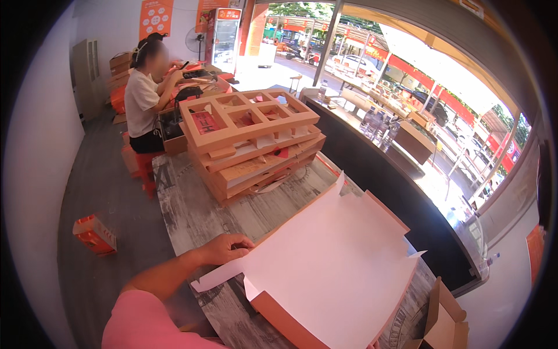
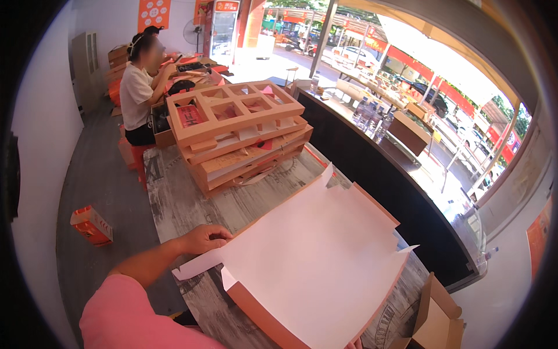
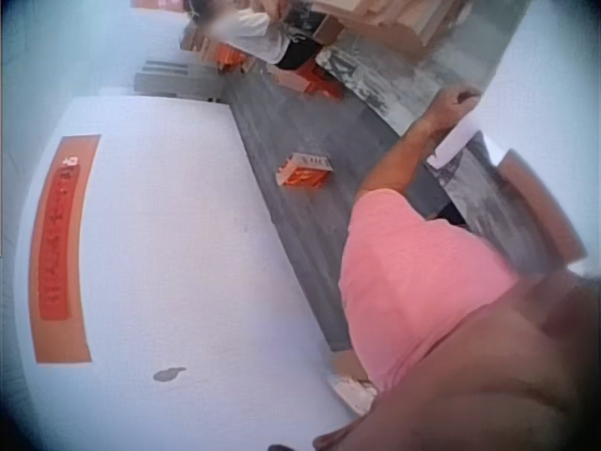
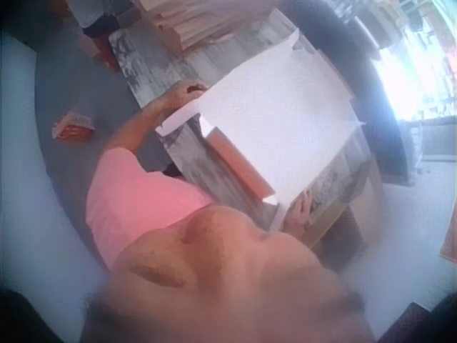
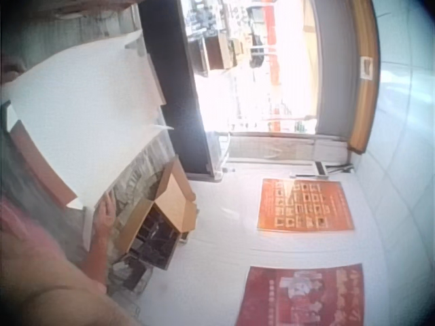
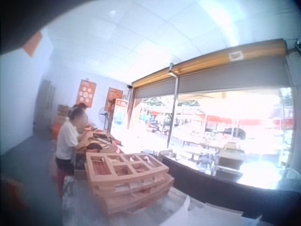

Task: The person assembles a large white box by folding its cardboard flaps and then places a wooden insert with internal dividers into the box.

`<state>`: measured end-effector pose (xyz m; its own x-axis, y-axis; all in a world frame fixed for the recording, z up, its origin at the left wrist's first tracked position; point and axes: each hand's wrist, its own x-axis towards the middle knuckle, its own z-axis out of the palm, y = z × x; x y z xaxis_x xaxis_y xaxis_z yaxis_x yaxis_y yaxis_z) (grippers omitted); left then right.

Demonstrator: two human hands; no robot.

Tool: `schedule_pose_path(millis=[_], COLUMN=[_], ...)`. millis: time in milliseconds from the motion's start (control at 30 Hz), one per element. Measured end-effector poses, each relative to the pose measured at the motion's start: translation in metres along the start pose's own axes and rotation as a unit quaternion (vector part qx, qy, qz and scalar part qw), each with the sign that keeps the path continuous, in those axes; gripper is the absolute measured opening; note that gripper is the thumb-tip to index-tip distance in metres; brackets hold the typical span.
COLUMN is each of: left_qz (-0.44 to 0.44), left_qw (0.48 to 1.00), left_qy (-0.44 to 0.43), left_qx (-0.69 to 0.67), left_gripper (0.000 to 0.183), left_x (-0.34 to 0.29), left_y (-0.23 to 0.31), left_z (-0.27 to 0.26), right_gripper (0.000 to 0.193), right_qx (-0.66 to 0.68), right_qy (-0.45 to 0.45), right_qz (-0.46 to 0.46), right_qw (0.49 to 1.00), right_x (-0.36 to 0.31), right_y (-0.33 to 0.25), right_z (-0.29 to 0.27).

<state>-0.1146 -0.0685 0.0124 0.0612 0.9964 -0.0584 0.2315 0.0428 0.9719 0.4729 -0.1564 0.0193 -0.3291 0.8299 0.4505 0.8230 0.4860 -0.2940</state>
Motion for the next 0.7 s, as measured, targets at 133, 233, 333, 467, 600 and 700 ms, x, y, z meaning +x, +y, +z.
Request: schedule_pose_path(millis=[133, 233, 333, 467, 600, 700], left_qz=[0.068, 0.021, 0.064, 0.054, 0.086, 0.181], left_qw=[0.995, 0.993, 0.991, 0.996, 0.987, 0.946], left_qy=[0.011, 0.034, 0.057, 0.067, 0.045, 0.067], left_qx=[0.075, 0.11, 0.105, 0.04, 0.128, 0.259], left_gripper=[0.037, 0.046, 0.051, 0.049, 0.047, 0.05], left_x=[0.003, 0.001, 0.0, -0.002, 0.0, -0.002], left_y=[0.003, 0.01, 0.0, 0.0, 0.006, 0.012], left_z=[0.009, 0.015, 0.022, 0.044, 0.057, 0.069], right_gripper=[0.036, 0.036, 0.038, 0.04, 0.04, 0.042], right_qx=[0.27, 0.123, 0.135, 0.123, 0.164, 0.089], right_qy=[0.027, -0.019, -0.004, 0.012, 0.026, 0.027], right_qz=[0.203, 0.122, 0.111, 0.109, 0.164, 0.104], right_qw=[0.941, 0.985, 0.985, 0.986, 0.973, 0.99], right_x=[-0.004, 0.027, 0.034, 0.051, 0.043, 0.037], right_y=[-0.01, -0.041, -0.051, -0.071, -0.07, -0.062], right_z=[0.02, 0.001, 0.005, 0.0, 0.009, 0.019])
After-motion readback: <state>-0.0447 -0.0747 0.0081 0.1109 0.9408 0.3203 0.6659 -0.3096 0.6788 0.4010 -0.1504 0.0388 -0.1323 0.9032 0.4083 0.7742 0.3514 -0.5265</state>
